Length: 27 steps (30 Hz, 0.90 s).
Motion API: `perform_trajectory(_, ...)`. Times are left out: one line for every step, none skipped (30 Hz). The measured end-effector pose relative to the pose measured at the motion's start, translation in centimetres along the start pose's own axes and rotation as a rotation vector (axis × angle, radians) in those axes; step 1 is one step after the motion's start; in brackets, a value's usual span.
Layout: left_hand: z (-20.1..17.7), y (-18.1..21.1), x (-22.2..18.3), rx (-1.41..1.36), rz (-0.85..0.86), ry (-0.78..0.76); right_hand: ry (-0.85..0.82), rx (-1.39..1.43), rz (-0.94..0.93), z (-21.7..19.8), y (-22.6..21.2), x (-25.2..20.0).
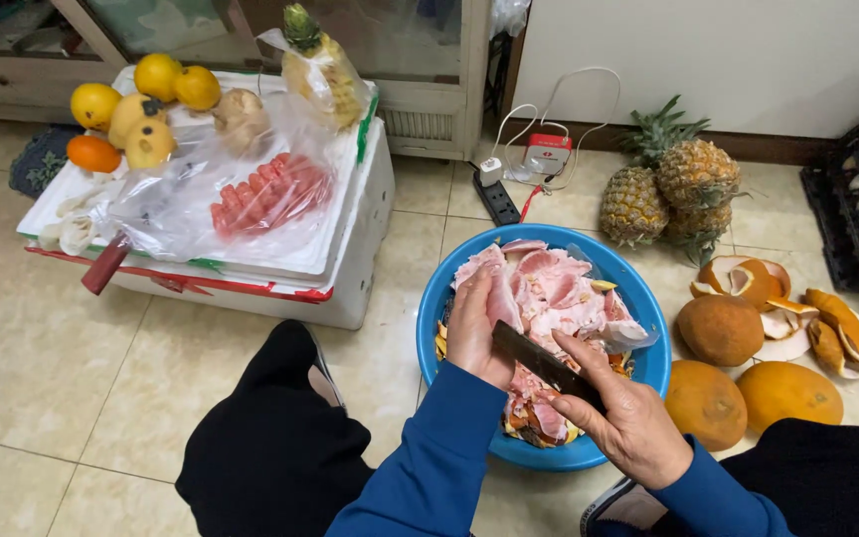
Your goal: Peeling a pomelo by removing the outer rind and inner membranes from the segments
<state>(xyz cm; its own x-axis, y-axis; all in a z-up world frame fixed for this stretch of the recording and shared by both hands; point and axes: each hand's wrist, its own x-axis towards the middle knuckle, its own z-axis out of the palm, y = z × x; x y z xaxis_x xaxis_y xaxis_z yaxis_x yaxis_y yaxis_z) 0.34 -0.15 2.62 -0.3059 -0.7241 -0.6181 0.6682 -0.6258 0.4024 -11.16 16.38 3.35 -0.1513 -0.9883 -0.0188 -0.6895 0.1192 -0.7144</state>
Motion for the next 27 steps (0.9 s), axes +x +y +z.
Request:
perform_trajectory(-0.1, -0.3, 0.0, 0.0, -0.002, 0.005, -0.004, 0.002, 0.003, 0.0, 0.1, 0.1)
perform_trajectory(-0.2, -0.5, 0.1, 0.018, 0.02, -0.027, 0.001, -0.002, -0.009, 0.1, 0.2, 0.1)
perform_trajectory(-0.2, -0.8, 0.1, 0.037, 0.041, -0.059, 0.005, -0.006, -0.021, 0.1, 0.3, 0.2)
perform_trajectory(-0.1, -1.0, 0.0, 0.04, 0.035, -0.059, 0.007, -0.005, -0.015, 0.2, 0.5, 0.2)
perform_trajectory(0.0, -1.3, -0.1, 0.054, 0.072, -0.057, 0.01, -0.006, -0.018, 0.3, 0.8, 0.1)
perform_trajectory(0.2, -1.4, -0.2, 0.069, 0.109, -0.056, 0.014, -0.008, -0.022, 0.4, 1.0, 0.2)
perform_trajectory(0.6, -1.3, -0.6, 0.072, 0.104, -0.058, 0.018, -0.008, -0.016, 0.3, 0.9, 0.2)
perform_trajectory(0.9, -1.2, -1.0, 0.047, 0.185, -0.19, 0.032, -0.02, -0.003, 0.2, 0.8, 0.2)
perform_trajectory(1.2, -1.2, -1.5, 0.02, 0.264, -0.323, 0.045, -0.032, 0.01, 0.1, 0.7, 0.2)
perform_trajectory(1.0, -1.6, -1.2, 0.023, 0.26, -0.322, 0.046, -0.031, 0.014, 0.3, 0.8, 0.1)
perform_trajectory(0.8, -2.0, -0.9, -0.01, 0.28, -0.292, 0.075, -0.035, 0.001, 0.4, 0.7, 0.1)
perform_trajectory(0.6, -2.3, -0.6, -0.042, 0.3, -0.263, 0.104, -0.039, -0.014, 0.5, 0.8, 0.1)
perform_trajectory(0.5, -2.9, -0.3, -0.04, 0.297, -0.263, 0.105, -0.038, -0.011, 0.4, 0.5, 0.3)
perform_trajectory(0.3, -3.4, 0.0, -0.051, 0.275, -0.177, 0.116, -0.024, 0.008, 0.3, 0.3, 0.4)
perform_trajectory(0.2, -3.9, 0.2, -0.062, 0.253, -0.092, 0.127, -0.009, 0.027, 0.3, 0.0, 0.6)
perform_trajectory(0.2, -4.0, 0.4, -0.06, 0.25, -0.092, 0.129, -0.009, 0.029, 0.2, 0.1, 0.6)
perform_trajectory(0.1, -4.2, 0.6, -0.077, 0.249, -0.111, 0.12, 0.018, 0.008, 0.1, 0.1, 0.7)
perform_trajectory(0.0, -4.3, 0.8, -0.097, 0.247, -0.13, 0.109, 0.043, -0.014, -0.1, 0.1, 0.7)
perform_trajectory(0.2, -3.7, 0.4, -0.098, 0.244, -0.13, 0.11, 0.042, -0.012, -0.4, 0.1, 0.5)
perform_trajectory(0.5, -3.0, 0.0, -0.058, 0.197, -0.138, 0.07, 0.063, 0.003, -0.7, 0.0, 0.4)
perform_trajectory(0.8, -2.2, -0.5, -0.019, 0.149, -0.146, 0.031, 0.084, 0.019, -1.0, -0.1, 0.4)
perform_trajectory(0.9, -1.8, -0.6, -0.02, 0.153, -0.145, 0.029, 0.085, 0.015, -1.0, 0.0, 0.3)
perform_trajectory(1.0, -1.4, -0.7, 0.019, 0.123, -0.133, 0.025, 0.075, 0.057, -1.0, 0.1, 0.2)
perform_trajectory(1.1, -1.0, -0.8, 0.058, 0.093, -0.122, 0.022, 0.065, 0.1, -1.0, 0.2, 0.0)
perform_trajectory(0.8, -1.5, -0.6, 0.057, 0.095, -0.122, 0.022, 0.065, 0.097, -1.0, 0.1, 0.2)
perform_trajectory(0.4, -2.1, -0.5, 0.022, 0.143, -0.17, 0.04, 0.057, 0.09, -1.0, 0.0, 0.2)
perform_trajectory(0.1, -2.8, -0.4, -0.013, 0.19, -0.218, 0.057, 0.049, 0.082, -1.1, -0.1, 0.2)
